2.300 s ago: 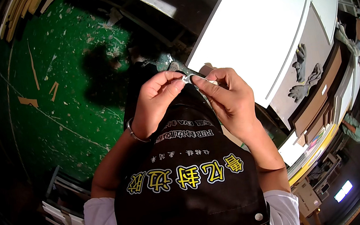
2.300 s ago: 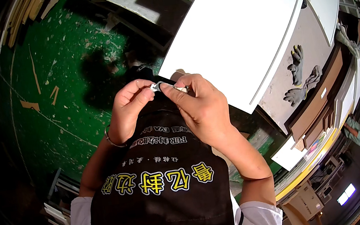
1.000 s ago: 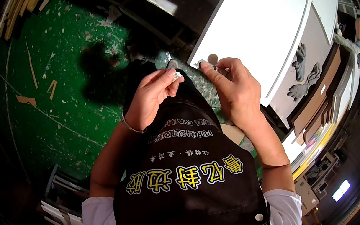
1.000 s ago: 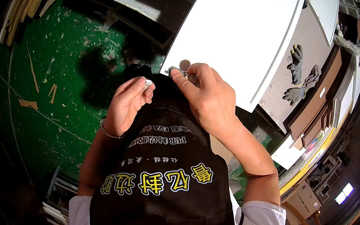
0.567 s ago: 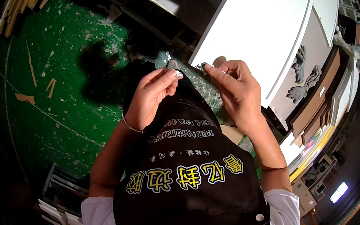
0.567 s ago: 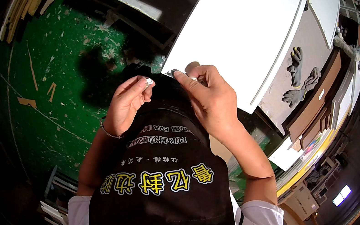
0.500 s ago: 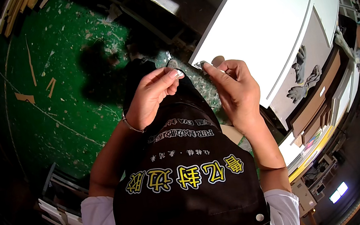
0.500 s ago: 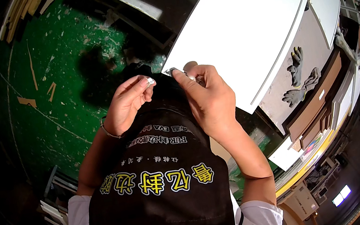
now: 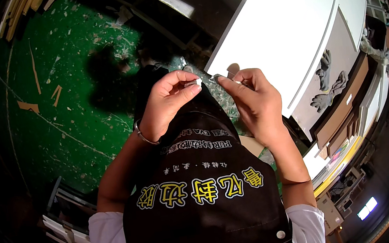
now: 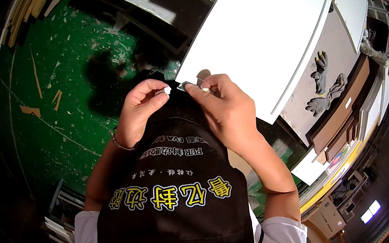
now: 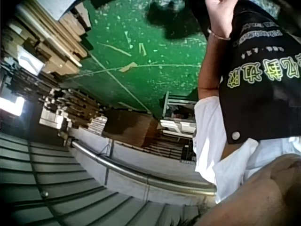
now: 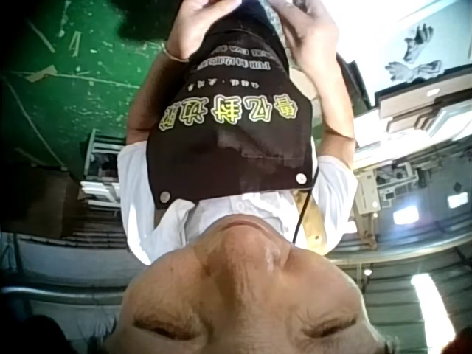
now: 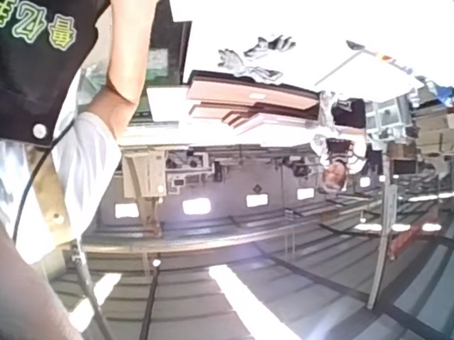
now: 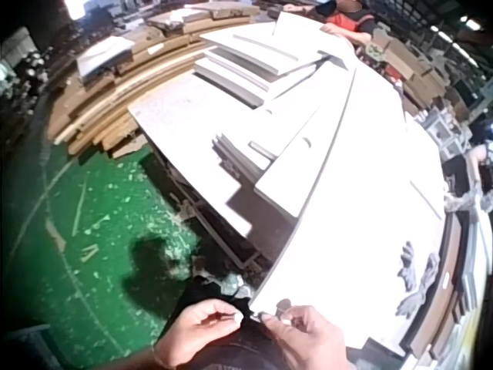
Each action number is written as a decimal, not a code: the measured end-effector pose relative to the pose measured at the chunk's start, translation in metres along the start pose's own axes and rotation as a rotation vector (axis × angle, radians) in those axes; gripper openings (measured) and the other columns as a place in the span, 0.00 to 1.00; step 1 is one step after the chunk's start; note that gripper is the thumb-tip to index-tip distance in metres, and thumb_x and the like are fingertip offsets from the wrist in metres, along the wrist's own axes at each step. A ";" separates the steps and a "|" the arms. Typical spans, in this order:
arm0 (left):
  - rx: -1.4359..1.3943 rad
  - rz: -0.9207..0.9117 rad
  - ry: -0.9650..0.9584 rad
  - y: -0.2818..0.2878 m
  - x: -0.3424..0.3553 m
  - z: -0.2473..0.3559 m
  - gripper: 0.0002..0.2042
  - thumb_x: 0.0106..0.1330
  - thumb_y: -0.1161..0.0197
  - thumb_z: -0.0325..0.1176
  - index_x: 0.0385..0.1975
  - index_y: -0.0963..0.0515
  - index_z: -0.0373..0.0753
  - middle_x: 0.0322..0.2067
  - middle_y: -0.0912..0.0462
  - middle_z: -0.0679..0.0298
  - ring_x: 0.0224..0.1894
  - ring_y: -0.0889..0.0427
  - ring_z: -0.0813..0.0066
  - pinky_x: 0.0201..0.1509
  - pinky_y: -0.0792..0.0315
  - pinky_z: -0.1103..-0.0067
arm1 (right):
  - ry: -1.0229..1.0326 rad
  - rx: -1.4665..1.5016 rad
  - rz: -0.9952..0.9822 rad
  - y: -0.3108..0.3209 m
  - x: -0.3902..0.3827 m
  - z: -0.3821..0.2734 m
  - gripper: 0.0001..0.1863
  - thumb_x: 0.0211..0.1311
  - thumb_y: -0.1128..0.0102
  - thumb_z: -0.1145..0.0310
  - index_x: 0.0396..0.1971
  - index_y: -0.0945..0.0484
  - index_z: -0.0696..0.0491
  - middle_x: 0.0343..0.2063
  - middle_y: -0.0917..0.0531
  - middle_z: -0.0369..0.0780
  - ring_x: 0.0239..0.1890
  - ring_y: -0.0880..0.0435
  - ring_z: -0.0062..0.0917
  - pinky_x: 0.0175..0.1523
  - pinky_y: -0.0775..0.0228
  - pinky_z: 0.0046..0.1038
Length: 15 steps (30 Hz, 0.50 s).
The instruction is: The person uses a small metal blade to scrape and trim the edges of white rectangular boards. They hold the boards with both hands, carefully running the blade along the seams to remove excess material, then place the boards onto a stack on the workbench.
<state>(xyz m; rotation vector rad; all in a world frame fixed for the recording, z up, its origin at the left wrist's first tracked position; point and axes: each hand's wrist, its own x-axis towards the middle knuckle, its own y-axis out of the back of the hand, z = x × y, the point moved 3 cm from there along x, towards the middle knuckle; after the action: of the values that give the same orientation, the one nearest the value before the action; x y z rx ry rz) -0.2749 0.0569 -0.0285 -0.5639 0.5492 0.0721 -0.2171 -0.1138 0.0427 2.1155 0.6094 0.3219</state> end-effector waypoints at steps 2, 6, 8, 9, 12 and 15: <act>0.010 -0.029 -0.015 0.002 -0.001 -0.001 0.09 0.63 0.41 0.22 0.42 0.26 0.35 0.36 0.25 0.71 0.39 0.28 0.87 0.47 0.32 0.87 | -0.040 0.167 0.027 0.003 -0.002 0.004 0.15 0.50 0.36 0.80 0.40 0.16 0.50 0.29 0.25 0.36 0.25 0.24 0.22 0.26 0.32 0.22; -0.036 -0.055 0.038 0.001 -0.003 -0.004 0.09 0.62 0.40 0.22 0.42 0.25 0.34 0.38 0.23 0.70 0.41 0.27 0.86 0.48 0.31 0.86 | -0.047 0.239 0.007 -0.006 -0.011 0.001 0.15 0.50 0.36 0.80 0.39 0.16 0.51 0.29 0.26 0.35 0.24 0.25 0.21 0.26 0.33 0.22; -0.040 -0.055 0.065 -0.001 -0.003 -0.004 0.09 0.62 0.40 0.22 0.41 0.25 0.34 0.38 0.22 0.69 0.41 0.25 0.85 0.48 0.30 0.86 | -0.034 0.216 0.037 -0.010 -0.014 0.002 0.16 0.49 0.36 0.80 0.39 0.16 0.49 0.28 0.26 0.35 0.23 0.25 0.21 0.25 0.34 0.21; -0.041 -0.055 0.079 -0.002 -0.003 -0.003 0.09 0.62 0.39 0.22 0.41 0.25 0.33 0.38 0.22 0.69 0.40 0.25 0.85 0.48 0.30 0.86 | -0.033 0.203 0.038 -0.010 -0.013 0.000 0.16 0.49 0.36 0.80 0.39 0.16 0.49 0.28 0.26 0.35 0.23 0.25 0.20 0.25 0.34 0.21; -0.003 -0.048 0.105 0.000 -0.004 -0.005 0.08 0.61 0.39 0.22 0.40 0.24 0.33 0.37 0.20 0.68 0.40 0.24 0.84 0.48 0.29 0.85 | 0.044 0.106 0.037 -0.006 -0.009 -0.004 0.16 0.47 0.35 0.78 0.38 0.15 0.48 0.28 0.26 0.34 0.23 0.26 0.20 0.22 0.35 0.21; 0.034 -0.067 0.118 -0.003 -0.006 -0.002 0.07 0.62 0.39 0.24 0.39 0.24 0.33 0.34 0.21 0.69 0.37 0.25 0.86 0.44 0.30 0.87 | 0.167 -0.073 0.063 0.000 -0.006 -0.014 0.16 0.44 0.34 0.76 0.37 0.15 0.49 0.28 0.26 0.34 0.23 0.26 0.20 0.20 0.36 0.22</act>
<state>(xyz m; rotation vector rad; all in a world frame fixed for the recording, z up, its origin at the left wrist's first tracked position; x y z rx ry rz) -0.2801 0.0537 -0.0252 -0.5550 0.6441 -0.0346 -0.2279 -0.1074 0.0503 2.0536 0.6189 0.5519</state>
